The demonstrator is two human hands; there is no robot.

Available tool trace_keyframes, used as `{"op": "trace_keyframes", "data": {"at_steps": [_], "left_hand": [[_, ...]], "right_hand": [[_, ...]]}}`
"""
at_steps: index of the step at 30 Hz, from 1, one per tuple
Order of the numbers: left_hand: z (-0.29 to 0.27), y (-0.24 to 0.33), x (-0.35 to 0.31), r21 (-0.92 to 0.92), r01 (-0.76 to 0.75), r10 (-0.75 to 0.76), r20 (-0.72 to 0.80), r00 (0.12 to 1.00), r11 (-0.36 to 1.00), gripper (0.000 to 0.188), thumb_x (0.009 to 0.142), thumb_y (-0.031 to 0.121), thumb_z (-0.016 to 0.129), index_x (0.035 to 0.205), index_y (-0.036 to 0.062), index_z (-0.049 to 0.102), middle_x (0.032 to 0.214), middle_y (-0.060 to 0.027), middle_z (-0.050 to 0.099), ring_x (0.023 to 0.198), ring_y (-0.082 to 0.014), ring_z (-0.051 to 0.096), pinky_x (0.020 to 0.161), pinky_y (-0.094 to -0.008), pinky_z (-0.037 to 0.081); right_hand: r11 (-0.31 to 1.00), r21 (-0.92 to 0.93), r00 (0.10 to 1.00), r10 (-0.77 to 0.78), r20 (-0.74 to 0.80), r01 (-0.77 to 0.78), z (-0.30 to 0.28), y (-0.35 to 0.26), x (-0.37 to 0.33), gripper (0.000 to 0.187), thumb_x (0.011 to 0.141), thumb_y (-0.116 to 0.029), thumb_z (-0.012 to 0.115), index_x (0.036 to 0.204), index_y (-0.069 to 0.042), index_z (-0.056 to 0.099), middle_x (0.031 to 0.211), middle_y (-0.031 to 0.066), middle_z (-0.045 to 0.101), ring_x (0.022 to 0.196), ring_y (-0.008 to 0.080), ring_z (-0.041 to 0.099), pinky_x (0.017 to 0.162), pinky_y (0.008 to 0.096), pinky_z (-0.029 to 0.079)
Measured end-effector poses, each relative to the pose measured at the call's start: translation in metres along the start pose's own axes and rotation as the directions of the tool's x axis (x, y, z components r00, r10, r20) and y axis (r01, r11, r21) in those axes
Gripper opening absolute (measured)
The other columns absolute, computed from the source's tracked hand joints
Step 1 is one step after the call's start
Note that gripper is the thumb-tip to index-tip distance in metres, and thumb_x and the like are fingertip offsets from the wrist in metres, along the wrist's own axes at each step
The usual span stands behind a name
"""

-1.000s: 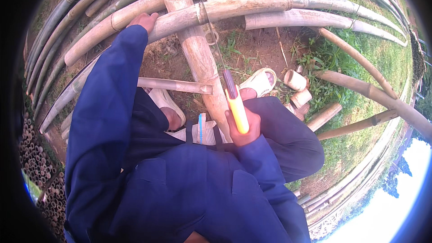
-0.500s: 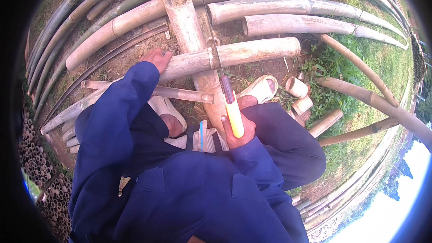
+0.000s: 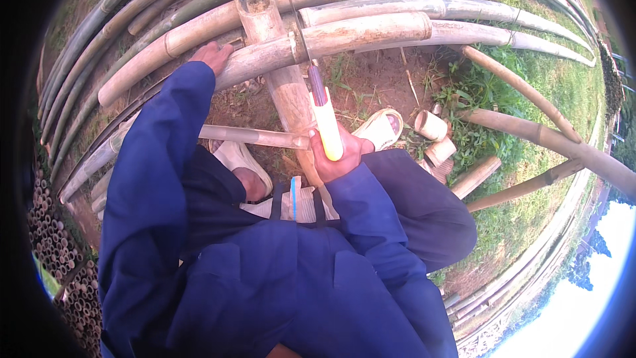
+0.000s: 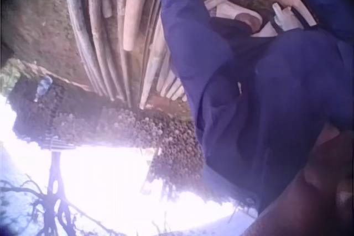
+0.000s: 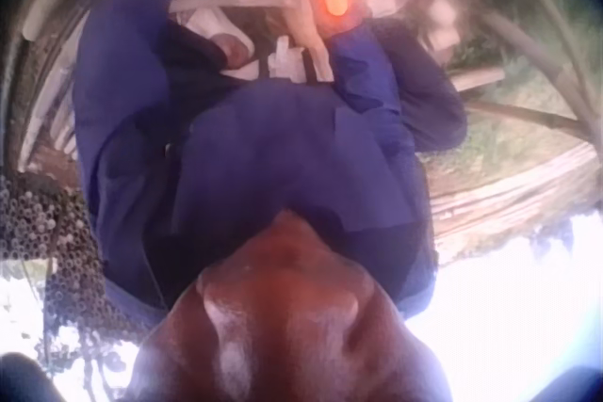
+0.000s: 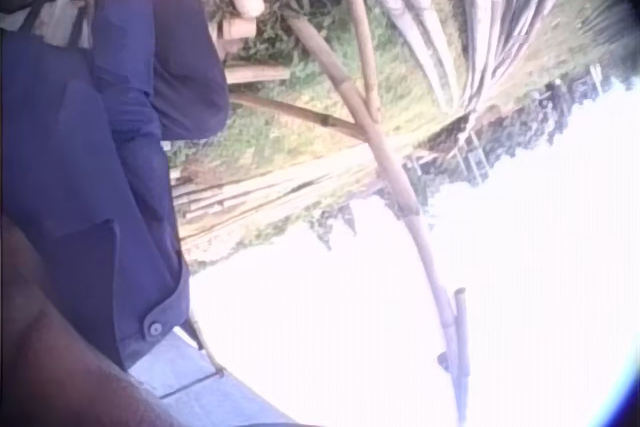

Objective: The person uses a hand saw to cut bamboo poles into shorter sections. They position the bamboo on a makeshift stand, saw through it, and then move the cut pieces aside.

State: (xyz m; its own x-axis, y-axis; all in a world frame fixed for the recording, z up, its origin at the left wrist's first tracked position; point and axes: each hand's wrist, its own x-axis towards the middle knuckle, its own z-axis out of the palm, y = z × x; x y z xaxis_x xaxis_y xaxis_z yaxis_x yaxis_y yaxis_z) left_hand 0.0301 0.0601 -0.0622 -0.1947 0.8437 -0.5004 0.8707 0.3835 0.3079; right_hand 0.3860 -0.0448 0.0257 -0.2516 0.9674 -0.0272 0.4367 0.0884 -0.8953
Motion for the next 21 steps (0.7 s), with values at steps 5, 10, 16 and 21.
{"op": "trace_keyframes", "data": {"at_steps": [5,10,16,21], "left_hand": [[-0.021,0.036,-0.014,0.042,0.129,-0.118,-0.205,0.972,0.991,0.06,0.1,0.057,0.042,0.115,0.0081,0.074,0.114,-0.0245,0.072,0.111,-0.0391,0.068,0.098,-0.05,0.047],[0.032,0.004,-0.036,0.091,-0.044,0.094,-0.667,0.74,0.995,0.054,0.106,0.055,0.039,0.112,0.0136,0.073,0.105,-0.0116,0.073,0.102,-0.0342,0.068,0.092,-0.0461,0.045],[0.009,0.025,-0.028,0.096,0.091,-0.027,-0.527,0.849,0.991,0.064,0.106,0.062,0.033,0.114,0.013,0.074,0.105,-0.0154,0.075,0.102,-0.0351,0.07,0.095,-0.0475,0.049],[-0.011,0.031,-0.024,0.063,0.184,-0.143,-0.407,0.902,0.981,0.074,0.105,0.066,0.026,0.121,0.0119,0.074,0.106,-0.0205,0.075,0.104,-0.0401,0.071,0.097,-0.0505,0.051]], "right_hand": [[0.992,0.128,0.998,0.022,-0.053,-0.015,0.008,0.008,0.043,0.012,0.091,-0.006,0.072,0.096,0.004,0.068,0.07,0.01,0.065,0.063,0.014,0.062,0.06,0.0328,0.05],[0.991,0.12,0.998,0.063,0.017,-0.065,0.008,-0.021,0.071,0.013,0.09,-0.008,0.073,0.09,0.004,0.068,0.068,0.0089,0.064,0.062,0.0142,0.059,0.06,0.0332,0.048],[0.985,0.175,1.0,0.001,-0.02,0.002,0.011,0.023,0.036,0.013,0.091,-0.008,0.074,0.09,0.003,0.067,0.067,0.0108,0.062,0.062,0.015,0.058,0.059,0.0336,0.047],[0.984,-0.123,0.991,-0.131,-0.018,0.128,-0.004,0.022,-0.025,0.013,0.093,-0.007,0.074,0.094,0.003,0.066,0.071,0.013,0.063,0.061,0.018,0.058,0.059,0.033,0.047]]}}
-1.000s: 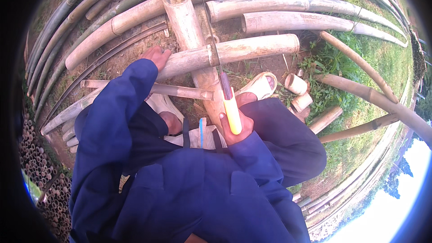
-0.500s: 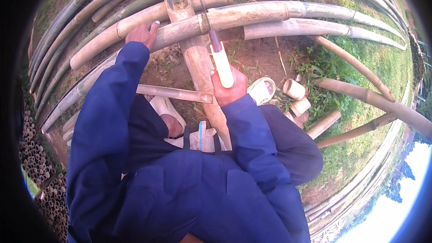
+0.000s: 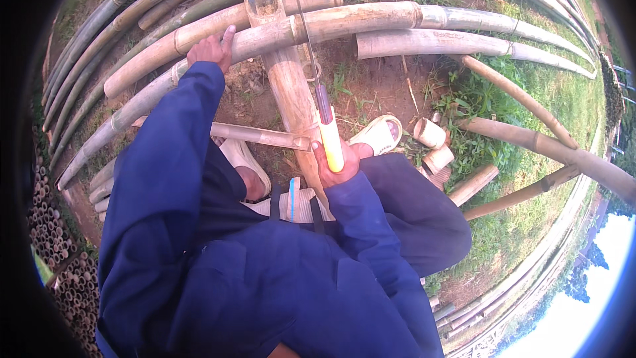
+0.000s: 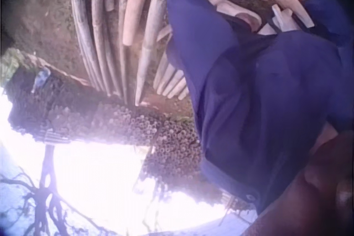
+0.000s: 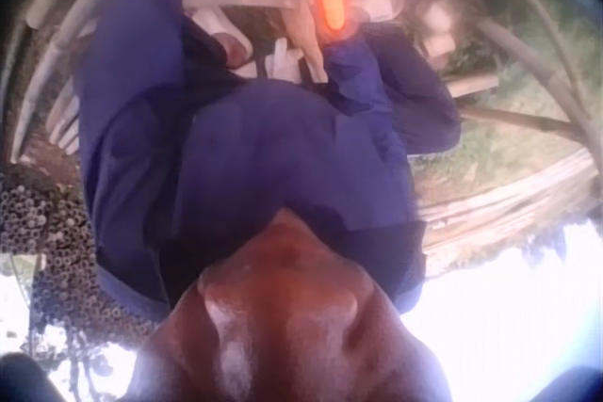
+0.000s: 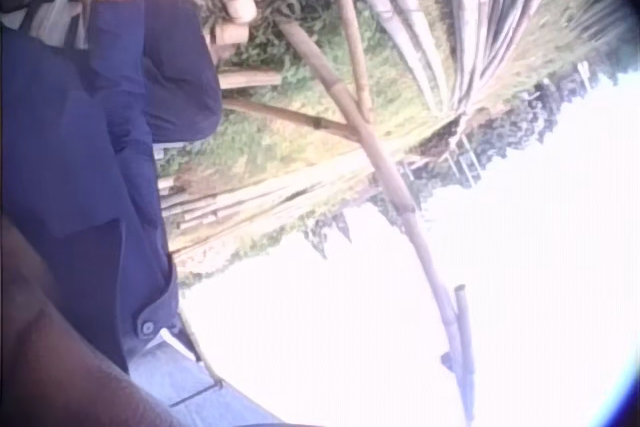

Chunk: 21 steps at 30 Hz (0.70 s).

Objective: The person uses a hand saw to cut bamboo poles into shorter sections. They position the bamboo on a makeshift stand, saw through it, and then move the cut pieces aside.

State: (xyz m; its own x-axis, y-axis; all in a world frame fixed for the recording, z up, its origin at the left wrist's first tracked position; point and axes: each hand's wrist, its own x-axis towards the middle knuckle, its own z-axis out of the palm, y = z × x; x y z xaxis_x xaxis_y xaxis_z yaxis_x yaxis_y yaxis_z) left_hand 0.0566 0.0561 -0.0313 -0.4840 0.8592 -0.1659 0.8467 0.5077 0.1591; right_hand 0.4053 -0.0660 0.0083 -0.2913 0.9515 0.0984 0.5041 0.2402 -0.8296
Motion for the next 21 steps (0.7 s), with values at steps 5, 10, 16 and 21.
{"op": "trace_keyframes", "data": {"at_steps": [5,10,16,21], "left_hand": [[0.005,-0.01,-0.005,-0.017,0.007,-0.007,-0.006,1.0,1.0,0.073,0.105,0.065,0.026,0.117,0.0101,0.074,0.106,-0.0214,0.075,0.105,-0.0399,0.07,0.096,-0.0504,0.052],[0.018,-0.006,-0.012,0.045,-0.087,0.09,-0.08,0.993,0.995,0.067,0.107,0.06,0.027,0.119,0.0115,0.072,0.107,-0.0182,0.075,0.102,-0.0354,0.071,0.096,-0.0474,0.05],[0.008,0.0,-0.005,0.029,-0.055,0.057,-0.049,0.997,0.998,0.068,0.107,0.06,0.026,0.122,0.0116,0.072,0.108,-0.0185,0.075,0.104,-0.0371,0.071,0.096,-0.0488,0.049],[0.0,-0.007,0.008,-0.056,0.039,-0.035,0.076,0.997,0.998,0.078,0.103,0.068,0.029,0.116,0.0064,0.075,0.112,-0.0246,0.073,0.11,-0.0428,0.068,0.099,-0.051,0.05]], "right_hand": [[0.936,0.073,0.932,0.331,0.148,-0.344,-0.078,-0.058,-0.089,0.033,0.09,0.0,0.072,0.121,0.006,0.067,0.1,0.0199,0.075,0.091,0.0279,0.076,0.082,0.0335,0.057],[0.948,0.109,0.951,0.288,0.109,-0.299,-0.048,-0.043,-0.034,0.024,0.09,-0.003,0.071,0.113,0.003,0.069,0.082,0.0192,0.072,0.077,0.0256,0.073,0.072,0.0364,0.055],[0.924,0.296,0.97,0.236,0.059,-0.242,0.012,-0.005,0.074,0.016,0.09,-0.009,0.074,0.088,0.003,0.064,0.065,0.0112,0.058,0.064,0.0136,0.057,0.06,0.0367,0.047],[0.979,0.059,0.981,0.192,0.035,-0.194,-0.054,-0.055,-0.052,0.033,0.09,-0.001,0.072,0.123,0.005,0.068,0.087,0.0169,0.074,0.077,0.0234,0.074,0.075,0.033,0.057]]}}
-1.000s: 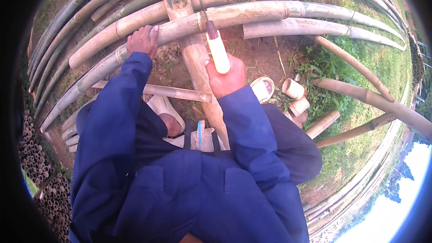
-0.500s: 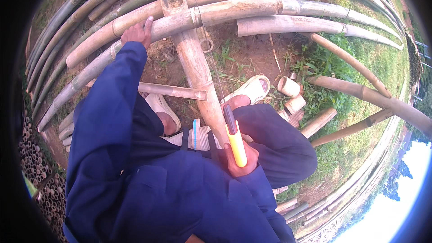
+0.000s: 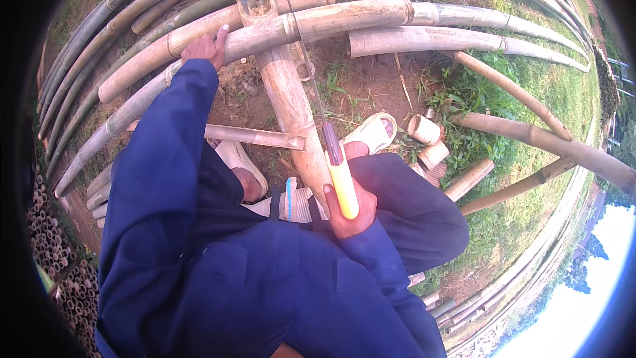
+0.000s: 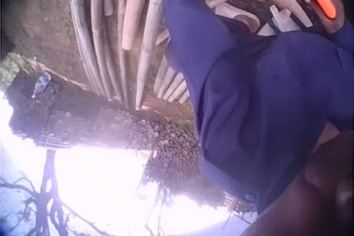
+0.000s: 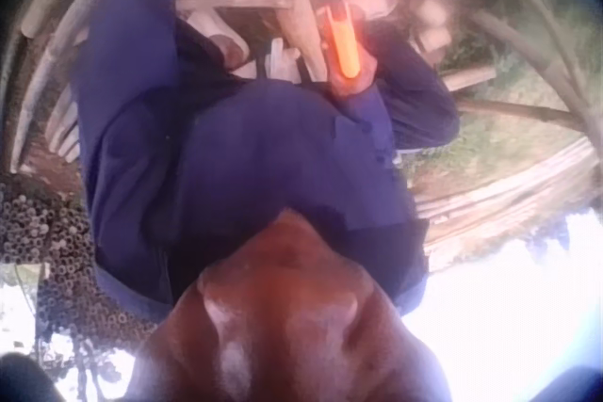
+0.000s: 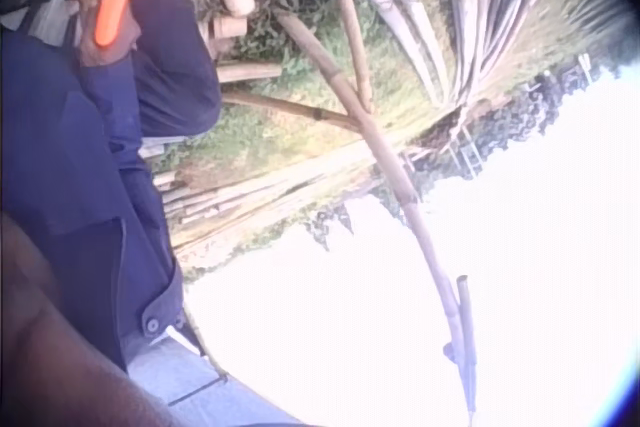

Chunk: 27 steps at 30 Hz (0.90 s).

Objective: The person uses a hand saw to cut bamboo poles into shorter sections. They position the bamboo on a makeshift stand, saw through it, and then move the cut pieces aside.

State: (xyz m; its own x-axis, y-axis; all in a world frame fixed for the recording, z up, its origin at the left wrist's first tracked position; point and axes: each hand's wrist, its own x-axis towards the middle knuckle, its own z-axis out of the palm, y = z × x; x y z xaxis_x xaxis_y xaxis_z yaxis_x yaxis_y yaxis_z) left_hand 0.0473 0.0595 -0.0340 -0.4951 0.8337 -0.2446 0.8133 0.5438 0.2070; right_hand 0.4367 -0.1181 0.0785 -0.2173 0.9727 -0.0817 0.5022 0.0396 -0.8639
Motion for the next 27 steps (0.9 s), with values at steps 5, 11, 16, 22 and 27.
{"op": "trace_keyframes", "data": {"at_steps": [5,11,16,22,27], "left_hand": [[0.003,0.001,0.005,0.006,-0.012,0.012,-0.024,1.0,1.0,0.079,0.103,0.066,0.031,0.112,0.0011,0.074,0.111,-0.0277,0.072,0.109,-0.0438,0.069,0.1,-0.0517,0.049],[-0.001,0.001,0.01,0.004,0.011,-0.011,0.013,1.0,1.0,0.079,0.103,0.066,0.032,0.111,0.0001,0.074,0.112,-0.0281,0.072,0.111,-0.0435,0.067,0.101,-0.0518,0.048],[0.003,-0.005,0.015,-0.03,0.029,-0.029,0.004,1.0,0.999,0.077,0.103,0.065,0.034,0.112,0.0005,0.074,0.115,-0.0267,0.071,0.112,-0.042,0.067,0.101,-0.0513,0.047],[-0.002,0.007,0.018,-0.039,0.036,-0.033,0.072,0.997,0.999,0.079,0.1,0.069,0.035,0.12,0.0022,0.072,0.124,-0.0257,0.069,0.121,-0.0405,0.063,0.106,-0.0509,0.042],[0.002,-0.001,0.015,-0.045,0.012,-0.01,0.042,0.999,0.999,0.074,0.102,0.064,0.036,0.119,0.0022,0.073,0.123,-0.0245,0.07,0.12,-0.0401,0.063,0.107,-0.0502,0.043]], "right_hand": [[0.996,0.082,0.999,0.038,0.001,-0.038,0.028,0.011,0.05,0.019,0.091,-0.004,0.071,0.107,0.005,0.069,0.079,0.0145,0.07,0.068,0.0186,0.069,0.066,0.0331,0.054],[0.964,0.262,0.998,0.054,0.011,-0.055,0.056,0.018,0.119,0.015,0.092,-0.008,0.072,0.086,0.003,0.064,0.065,0.0075,0.059,0.059,0.0132,0.053,0.057,0.0337,0.045],[1.0,0.01,0.999,0.029,0.031,-0.03,-0.003,0.001,-0.017,0.039,0.088,-0.002,0.073,0.126,0.005,0.067,0.094,0.0185,0.075,0.08,0.0263,0.076,0.074,0.0317,0.057],[0.981,0.173,0.996,0.084,0.021,-0.086,0.06,0.023,0.109,0.012,0.091,-0.008,0.073,0.094,0.002,0.067,0.067,0.0093,0.063,0.062,0.0151,0.06,0.059,0.0333,0.048],[0.977,0.199,0.997,0.066,0.052,-0.075,0.047,0.02,0.106,0.014,0.093,-0.01,0.071,0.089,0.001,0.065,0.066,0.009,0.061,0.06,0.0138,0.058,0.057,0.0321,0.046]]}}
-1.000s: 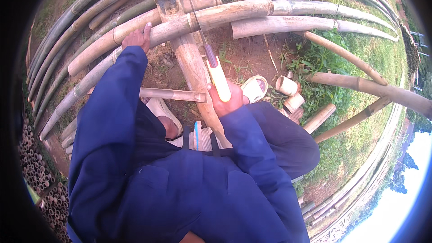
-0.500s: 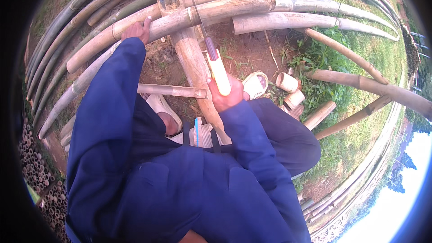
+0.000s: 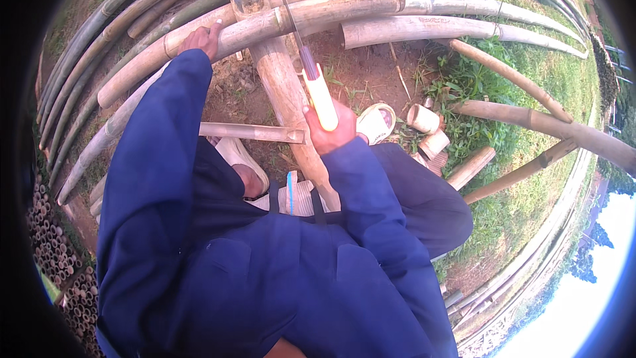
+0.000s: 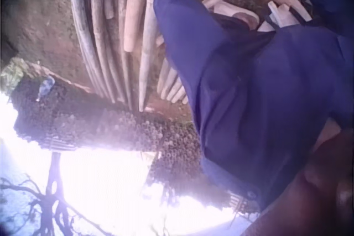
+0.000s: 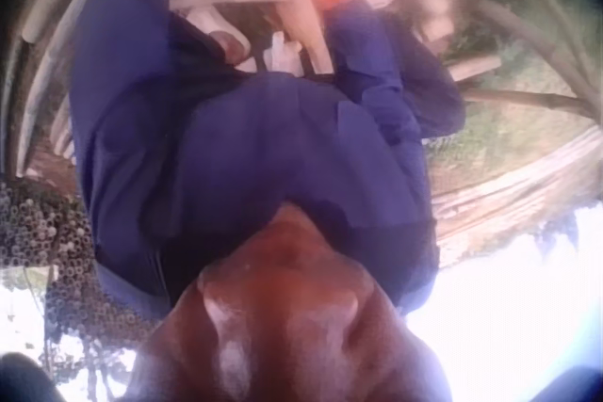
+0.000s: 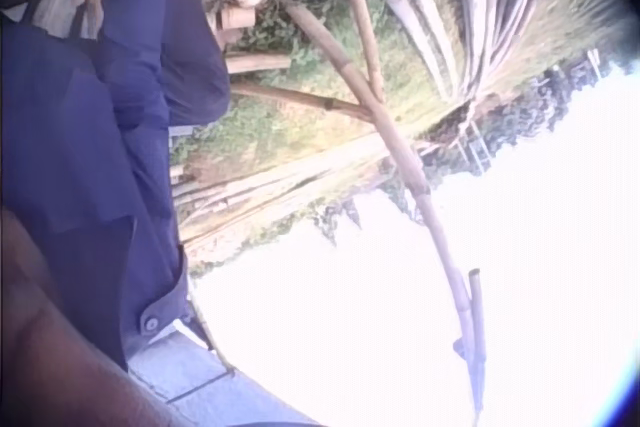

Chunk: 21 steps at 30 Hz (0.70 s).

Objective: The person uses a hand saw to cut bamboo poles into shorter sections. They position the bamboo on a makeshift stand, saw through it, and then move the cut pieces aside.

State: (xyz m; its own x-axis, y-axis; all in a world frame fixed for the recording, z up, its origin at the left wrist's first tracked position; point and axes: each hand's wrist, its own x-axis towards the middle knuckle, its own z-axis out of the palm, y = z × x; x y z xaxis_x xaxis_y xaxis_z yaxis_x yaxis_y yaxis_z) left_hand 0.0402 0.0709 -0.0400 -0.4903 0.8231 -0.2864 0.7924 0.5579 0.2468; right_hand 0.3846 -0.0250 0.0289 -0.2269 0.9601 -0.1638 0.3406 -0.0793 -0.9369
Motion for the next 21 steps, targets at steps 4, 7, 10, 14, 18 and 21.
{"op": "trace_keyframes", "data": {"at_steps": [4,7,10,14,18,21], "left_hand": [[-0.006,-0.001,0.003,0.026,0.021,-0.021,0.005,1.0,0.999,0.075,0.102,0.065,0.036,0.12,0.0013,0.071,0.124,-0.0245,0.069,0.121,-0.0399,0.063,0.108,-0.0493,0.042],[-0.011,0.001,-0.001,0.009,0.032,-0.032,0.039,0.999,0.999,0.075,0.102,0.064,0.035,0.118,0.0005,0.071,0.125,-0.0242,0.069,0.121,-0.0404,0.063,0.107,-0.0496,0.043],[-0.007,0.008,0.007,0.009,0.011,-0.012,0.032,0.999,1.0,0.074,0.102,0.063,0.036,0.117,0.0004,0.071,0.124,-0.0245,0.069,0.12,-0.0408,0.063,0.106,-0.05,0.043],[-0.011,-0.001,0.018,-0.003,-0.003,0.003,0.007,1.0,1.0,0.073,0.101,0.064,0.038,0.118,0.0004,0.072,0.123,-0.0258,0.069,0.119,-0.0411,0.064,0.105,-0.0515,0.044],[-0.006,-0.003,0.019,-0.016,0.037,-0.036,0.087,0.996,0.999,0.076,0.1,0.066,0.038,0.124,0.001,0.07,0.126,-0.0259,0.068,0.122,-0.0402,0.063,0.108,-0.0524,0.043],[-0.008,-0.006,0.026,-0.015,0.062,-0.061,0.095,0.994,0.998,0.078,0.098,0.068,0.038,0.127,0.0019,0.069,0.131,-0.0248,0.066,0.125,-0.0402,0.061,0.11,-0.0512,0.041]], "right_hand": [[0.97,-0.219,0.993,-0.116,-0.036,0.106,-0.037,-0.027,-0.124,0.025,0.088,0.0,0.073,0.112,0.006,0.07,0.081,0.0178,0.072,0.07,0.029,0.073,0.069,0.0365,0.056],[0.974,-0.223,0.998,-0.058,-0.036,0.048,-0.039,-0.021,-0.124,0.03,0.089,0.001,0.071,0.118,0.007,0.07,0.084,0.0191,0.073,0.072,0.0282,0.073,0.07,0.0356,0.057],[0.991,-0.004,0.989,0.136,-0.053,-0.137,0.002,0.009,-0.015,0.012,0.091,-0.007,0.073,0.086,0.002,0.067,0.067,0.0119,0.064,0.056,0.0174,0.059,0.055,0.0361,0.046],[0.992,0.05,0.993,-0.114,-0.042,0.116,0.016,0.012,0.032,0.015,0.091,-0.01,0.075,0.089,0.002,0.068,0.068,0.0087,0.064,0.062,0.0136,0.06,0.057,0.0335,0.046],[0.986,-0.085,0.99,0.142,-0.023,-0.143,-0.035,-0.026,-0.083,0.023,0.09,-0.005,0.074,0.111,0.003,0.072,0.087,0.0141,0.075,0.077,0.0226,0.073,0.074,0.0322,0.056],[0.971,-0.234,0.999,-0.04,0.006,0.04,-0.052,-0.028,-0.135,0.041,0.088,-0.001,0.073,0.128,0.005,0.067,0.1,0.0197,0.076,0.087,0.0266,0.077,0.081,0.0326,0.057]]}}
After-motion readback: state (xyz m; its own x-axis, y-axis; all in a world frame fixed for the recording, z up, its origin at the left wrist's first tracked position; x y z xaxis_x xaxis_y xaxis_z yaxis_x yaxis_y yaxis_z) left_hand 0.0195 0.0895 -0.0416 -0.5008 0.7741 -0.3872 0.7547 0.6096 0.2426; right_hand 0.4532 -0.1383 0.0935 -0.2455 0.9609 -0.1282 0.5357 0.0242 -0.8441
